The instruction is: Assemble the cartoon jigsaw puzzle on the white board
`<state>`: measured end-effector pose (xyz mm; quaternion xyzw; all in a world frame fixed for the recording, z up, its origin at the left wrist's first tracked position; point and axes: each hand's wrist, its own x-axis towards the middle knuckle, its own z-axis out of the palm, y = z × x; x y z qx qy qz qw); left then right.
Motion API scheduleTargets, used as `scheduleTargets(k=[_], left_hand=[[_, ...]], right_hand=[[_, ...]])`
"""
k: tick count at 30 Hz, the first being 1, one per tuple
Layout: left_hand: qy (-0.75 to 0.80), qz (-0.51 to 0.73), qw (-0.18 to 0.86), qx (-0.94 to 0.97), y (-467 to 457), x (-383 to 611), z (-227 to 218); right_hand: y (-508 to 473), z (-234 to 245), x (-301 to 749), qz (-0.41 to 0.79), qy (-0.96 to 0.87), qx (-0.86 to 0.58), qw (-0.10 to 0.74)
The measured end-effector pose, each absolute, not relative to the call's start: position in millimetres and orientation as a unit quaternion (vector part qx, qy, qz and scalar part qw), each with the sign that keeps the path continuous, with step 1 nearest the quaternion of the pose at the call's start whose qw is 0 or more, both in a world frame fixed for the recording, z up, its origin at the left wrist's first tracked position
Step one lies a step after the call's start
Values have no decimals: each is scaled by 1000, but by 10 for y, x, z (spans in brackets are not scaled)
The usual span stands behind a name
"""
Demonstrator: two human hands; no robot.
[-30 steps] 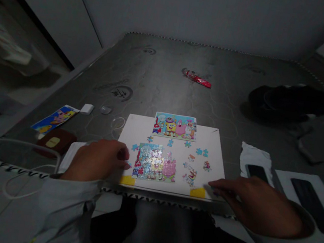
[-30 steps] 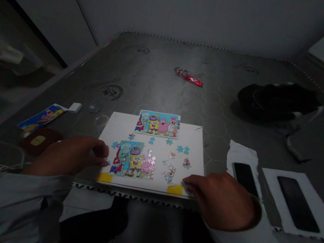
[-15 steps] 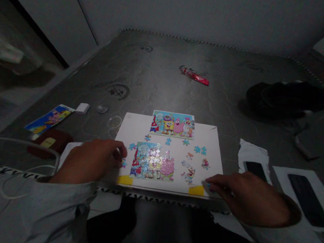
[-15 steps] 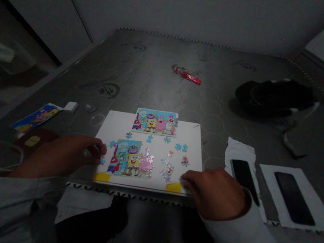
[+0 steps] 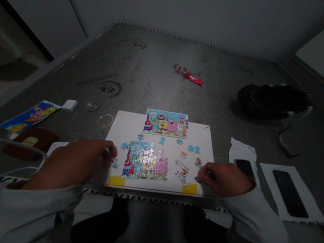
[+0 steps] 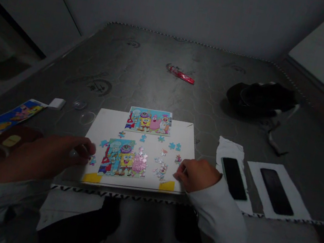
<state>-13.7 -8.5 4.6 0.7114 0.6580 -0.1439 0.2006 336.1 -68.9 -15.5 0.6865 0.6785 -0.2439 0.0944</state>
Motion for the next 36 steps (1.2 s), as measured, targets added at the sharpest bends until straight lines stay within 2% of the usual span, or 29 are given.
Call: scheduleTargets(k=[4,9,13,27,36], left_hand=[[666,-139,201,705,-90,-137,55],[667,-136,194,706,-108,-157,71],[661,-144,216,704,-108,-145,110],[648,-115,206,724,-89,-230,-52],[655,-111,197,721,-101,-242,-37]], right_hand=[[-643,-207,3361,-209,667,708,102],[-613,-221,3412,-162,671,723,29],[-587,-229,3384,-143,688,711,10],[-551,-164,3214,-187,697,692,2],[-583,-217,3468,-146,706,693,7]])
